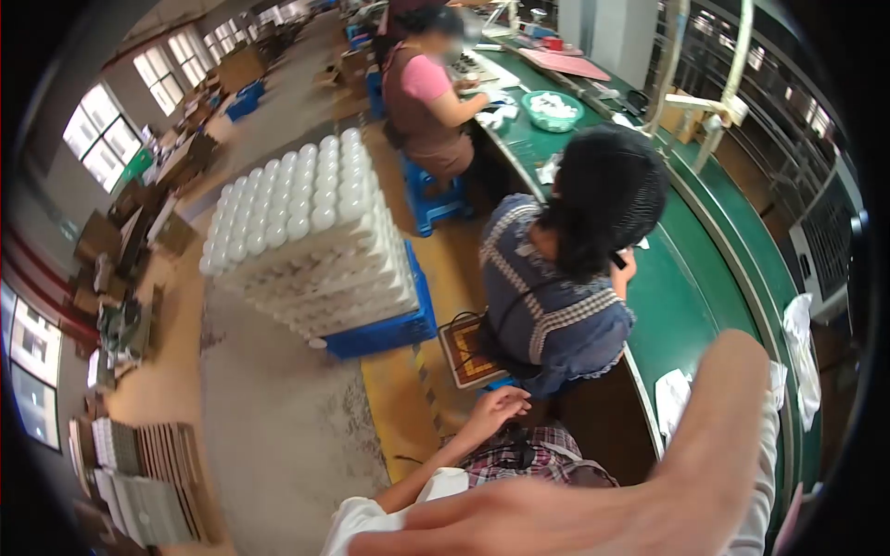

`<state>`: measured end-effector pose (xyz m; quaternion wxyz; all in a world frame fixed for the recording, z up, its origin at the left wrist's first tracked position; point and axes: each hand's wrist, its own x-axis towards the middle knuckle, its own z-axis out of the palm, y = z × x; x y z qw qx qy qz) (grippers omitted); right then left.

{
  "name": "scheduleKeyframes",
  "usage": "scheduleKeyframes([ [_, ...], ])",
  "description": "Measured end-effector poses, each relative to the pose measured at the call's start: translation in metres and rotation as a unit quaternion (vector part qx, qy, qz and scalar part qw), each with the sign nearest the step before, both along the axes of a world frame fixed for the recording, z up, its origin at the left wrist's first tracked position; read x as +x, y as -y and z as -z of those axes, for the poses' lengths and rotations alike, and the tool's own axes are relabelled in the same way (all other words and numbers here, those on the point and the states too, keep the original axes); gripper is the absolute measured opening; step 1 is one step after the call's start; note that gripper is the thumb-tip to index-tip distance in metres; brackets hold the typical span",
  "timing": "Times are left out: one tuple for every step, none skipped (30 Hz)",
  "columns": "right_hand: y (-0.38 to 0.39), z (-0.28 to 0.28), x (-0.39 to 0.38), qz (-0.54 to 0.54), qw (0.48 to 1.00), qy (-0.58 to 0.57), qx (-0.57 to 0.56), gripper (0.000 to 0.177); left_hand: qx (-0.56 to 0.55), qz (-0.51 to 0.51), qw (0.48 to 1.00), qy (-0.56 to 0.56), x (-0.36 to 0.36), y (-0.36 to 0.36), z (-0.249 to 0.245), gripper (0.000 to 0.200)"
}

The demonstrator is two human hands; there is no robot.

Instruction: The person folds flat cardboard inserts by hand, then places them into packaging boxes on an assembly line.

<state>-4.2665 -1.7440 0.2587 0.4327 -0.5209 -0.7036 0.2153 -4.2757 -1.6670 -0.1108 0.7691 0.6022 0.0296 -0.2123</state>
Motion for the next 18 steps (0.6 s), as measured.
scheduleKeyframes([
  [-0.030, -0.018, 0.013, -0.142, 0.982, -0.051, -0.116, 0.021, -0.008, -0.038, 0.999, 0.010, -0.008, -0.019, 0.003, 0.020],
  [-0.038, -0.010, 0.008, -0.112, 0.990, -0.074, -0.048, 0.021, -0.020, -0.073, 0.997, 0.020, -0.015, -0.032, 0.010, 0.020],
  [-0.047, -0.002, 0.004, -0.078, 0.992, -0.093, 0.022, 0.022, -0.036, -0.108, 0.993, 0.021, -0.023, -0.045, 0.012, 0.020],
  [-0.055, 0.005, -0.001, -0.041, 0.989, -0.106, 0.090, 0.022, -0.051, -0.143, 0.988, 0.020, -0.029, -0.057, 0.014, 0.021],
  [-0.063, -0.027, 0.016, -0.093, 0.974, -0.173, -0.110, 0.022, -0.012, -0.167, 0.986, -0.003, -0.034, -0.068, 0.004, 0.020],
  [-0.089, -0.018, 0.024, -0.177, 0.963, -0.153, -0.133, 0.020, -0.040, -0.188, 0.981, -0.020, -0.039, -0.074, 0.010, 0.019],
  [-0.116, -0.010, 0.031, -0.262, 0.943, -0.133, -0.159, 0.019, -0.064, -0.214, 0.974, -0.031, -0.046, -0.077, 0.020, 0.019],
  [-0.142, -0.003, 0.037, -0.341, 0.915, -0.113, -0.184, 0.020, -0.088, -0.239, 0.966, -0.041, -0.049, -0.084, 0.028, 0.018],
  [-0.154, 0.016, 0.045, -0.334, 0.923, -0.129, -0.140, 0.019, -0.088, -0.246, 0.964, -0.051, -0.050, -0.090, 0.017, 0.017],
  [-0.159, 0.035, 0.055, -0.322, 0.930, -0.148, -0.097, 0.019, -0.065, -0.230, 0.971, -0.032, -0.050, -0.097, 0.025, 0.017],
  [-0.158, 0.052, 0.066, -0.306, 0.935, -0.173, -0.055, 0.018, -0.060, -0.227, 0.971, -0.029, -0.049, -0.103, 0.033, 0.018],
  [-0.153, 0.066, 0.078, -0.286, 0.937, -0.199, -0.014, 0.017, -0.056, -0.223, 0.973, -0.028, -0.048, -0.108, 0.042, 0.019],
  [-0.149, 0.073, 0.094, -0.266, 0.938, -0.218, 0.027, 0.017, -0.037, -0.233, 0.972, -0.012, -0.040, -0.117, 0.052, 0.019],
  [-0.144, 0.074, 0.109, -0.241, 0.938, -0.241, 0.067, 0.017, -0.019, -0.240, 0.971, 0.000, -0.037, -0.125, 0.060, 0.020],
  [-0.142, 0.071, 0.124, -0.181, 0.946, -0.252, -0.099, 0.020, 0.001, -0.246, 0.969, 0.009, -0.037, -0.131, 0.064, 0.020],
  [-0.145, 0.078, 0.124, -0.102, 0.921, -0.342, -0.157, 0.018, -0.031, -0.269, 0.962, 0.024, -0.036, -0.137, 0.067, 0.021],
  [-0.152, 0.097, 0.127, -0.071, 0.889, -0.412, -0.186, 0.019, -0.061, -0.288, 0.955, 0.040, -0.034, -0.146, 0.067, 0.022],
  [-0.166, 0.115, 0.129, -0.068, 0.877, -0.438, -0.185, 0.019, -0.091, -0.304, 0.946, 0.058, -0.032, -0.158, 0.065, 0.023],
])
